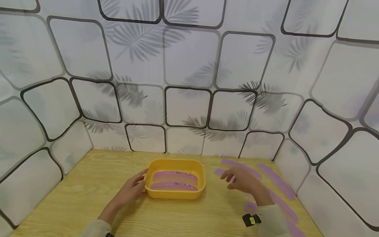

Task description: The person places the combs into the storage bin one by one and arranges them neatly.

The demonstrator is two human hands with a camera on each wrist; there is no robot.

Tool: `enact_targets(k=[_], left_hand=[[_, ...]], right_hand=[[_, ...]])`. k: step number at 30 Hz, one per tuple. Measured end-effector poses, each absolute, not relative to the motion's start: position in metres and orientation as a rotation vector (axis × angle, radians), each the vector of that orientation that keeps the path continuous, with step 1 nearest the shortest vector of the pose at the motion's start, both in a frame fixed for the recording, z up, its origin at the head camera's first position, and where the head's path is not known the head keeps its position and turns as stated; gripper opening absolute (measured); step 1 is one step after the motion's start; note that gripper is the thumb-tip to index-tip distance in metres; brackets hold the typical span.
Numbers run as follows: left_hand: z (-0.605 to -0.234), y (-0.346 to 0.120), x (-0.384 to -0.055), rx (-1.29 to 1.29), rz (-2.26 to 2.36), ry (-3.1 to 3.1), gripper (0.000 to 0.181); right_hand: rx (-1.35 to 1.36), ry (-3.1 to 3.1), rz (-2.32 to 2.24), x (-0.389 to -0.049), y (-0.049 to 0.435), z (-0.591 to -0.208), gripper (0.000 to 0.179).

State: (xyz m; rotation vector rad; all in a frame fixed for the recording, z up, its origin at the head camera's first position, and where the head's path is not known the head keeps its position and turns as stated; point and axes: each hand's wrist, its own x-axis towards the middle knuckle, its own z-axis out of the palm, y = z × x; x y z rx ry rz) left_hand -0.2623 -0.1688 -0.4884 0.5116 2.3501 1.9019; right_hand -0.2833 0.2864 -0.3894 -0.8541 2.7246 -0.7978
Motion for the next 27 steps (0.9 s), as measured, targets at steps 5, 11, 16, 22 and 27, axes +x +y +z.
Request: enact_targets(k=[5, 11, 16, 22, 27], left_hand=[[-0.489, -0.167, -0.262, 0.481, 1.909, 2.363, 0.056], [-0.487, -0.166, -0.263, 0.479, 1.918, 2.357, 0.057], [-0.487, -0.167, -0.263, 0.488, 1.920, 2.337, 0.057], [-0.487, -0.168, -0.264, 0.469, 1.910, 2.355, 0.057], [-0.487, -0.167, -0.262, 0.479, 1.909, 2.352, 0.057]], right_hand=[[-0.820, 2.696, -0.855, -0.271, 0.316, -0.395, 0.032], [-0.788, 2.731, -0.847, -0.261, 0.350, -0.400, 0.034], [-0.741, 2.802, -0.819, -0.252, 0.376, -0.403, 0.034], [-0.720, 2.796, -0.820, -0.249, 0.390, -0.411, 0.032], [-0.750, 2.748, -0.862, -0.246, 0.401, -0.422, 0.031]])
